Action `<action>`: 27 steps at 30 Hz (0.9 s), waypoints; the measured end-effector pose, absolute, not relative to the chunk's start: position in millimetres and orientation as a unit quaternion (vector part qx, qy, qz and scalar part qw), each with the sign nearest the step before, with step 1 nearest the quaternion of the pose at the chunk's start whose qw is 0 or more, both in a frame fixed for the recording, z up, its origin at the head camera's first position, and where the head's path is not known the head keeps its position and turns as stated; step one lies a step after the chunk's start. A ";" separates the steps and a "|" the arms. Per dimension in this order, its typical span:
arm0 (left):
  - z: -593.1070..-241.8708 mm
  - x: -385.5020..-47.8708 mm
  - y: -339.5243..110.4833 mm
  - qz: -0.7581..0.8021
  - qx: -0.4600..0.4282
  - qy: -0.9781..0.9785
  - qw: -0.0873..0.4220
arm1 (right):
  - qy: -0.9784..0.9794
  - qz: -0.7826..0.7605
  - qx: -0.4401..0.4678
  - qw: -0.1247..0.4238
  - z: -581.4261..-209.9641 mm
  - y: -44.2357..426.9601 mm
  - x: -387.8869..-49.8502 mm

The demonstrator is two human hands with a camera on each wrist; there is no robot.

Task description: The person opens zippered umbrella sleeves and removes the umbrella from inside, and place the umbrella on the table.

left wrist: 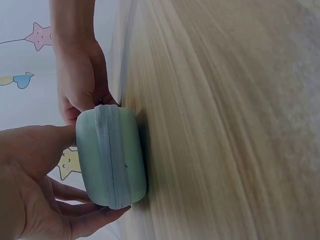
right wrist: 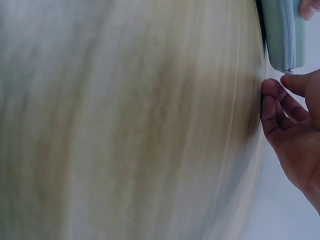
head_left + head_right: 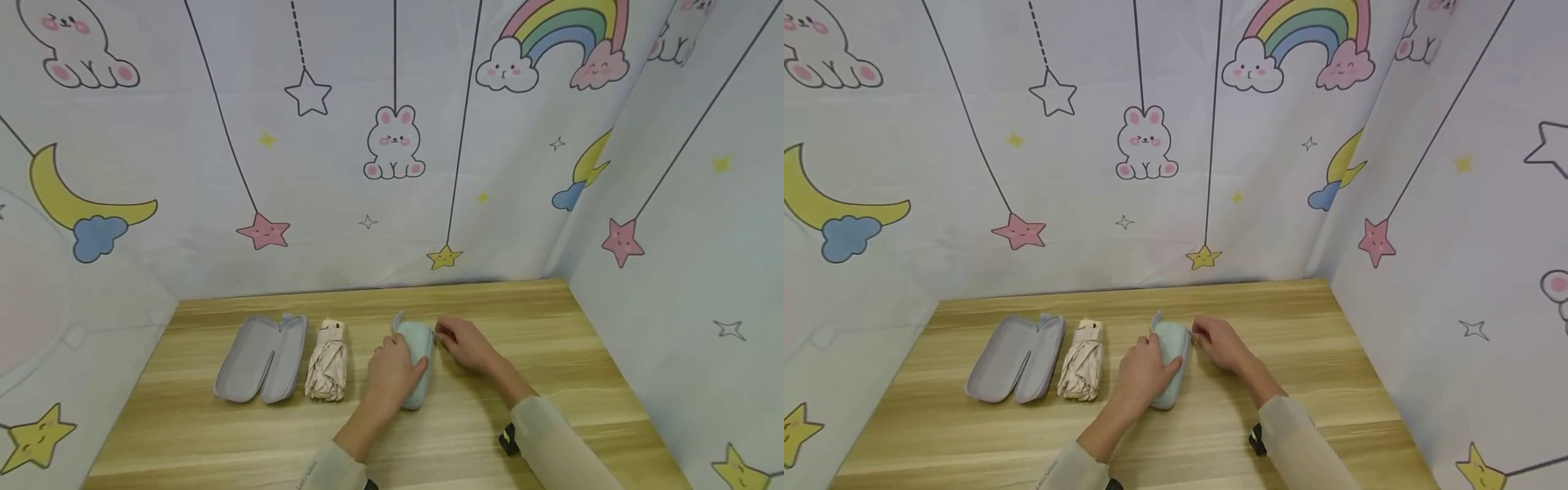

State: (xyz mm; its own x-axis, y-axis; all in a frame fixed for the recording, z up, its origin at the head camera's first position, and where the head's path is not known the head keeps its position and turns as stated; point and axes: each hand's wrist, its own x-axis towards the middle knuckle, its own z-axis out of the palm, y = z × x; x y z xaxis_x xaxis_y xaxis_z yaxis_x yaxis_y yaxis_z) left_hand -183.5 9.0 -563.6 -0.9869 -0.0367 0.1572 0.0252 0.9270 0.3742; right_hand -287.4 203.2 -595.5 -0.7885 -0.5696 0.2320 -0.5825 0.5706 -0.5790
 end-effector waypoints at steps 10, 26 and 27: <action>-566.4 -184.5 12.5 -0.167 -0.005 -0.982 0.092 | -0.867 0.408 0.286 -0.025 -601.9 207.5 -287.8; -560.9 -184.3 12.5 -0.181 0.006 -0.980 0.080 | -0.880 0.347 0.323 0.014 -592.0 206.7 -281.4; -560.4 -184.6 12.6 -0.184 0.007 -0.980 0.078 | -0.882 0.341 0.325 0.021 -591.2 206.3 -280.7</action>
State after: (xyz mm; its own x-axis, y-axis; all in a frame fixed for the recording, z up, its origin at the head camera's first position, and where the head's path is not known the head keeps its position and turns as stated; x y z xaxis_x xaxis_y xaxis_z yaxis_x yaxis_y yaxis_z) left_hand -184.6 12.6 -560.4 -0.9877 -0.0420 0.1507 0.0157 0.9319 0.3624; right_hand -280.7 206.3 -591.2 -0.7883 -0.5583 0.2586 -0.5870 0.5563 -0.5882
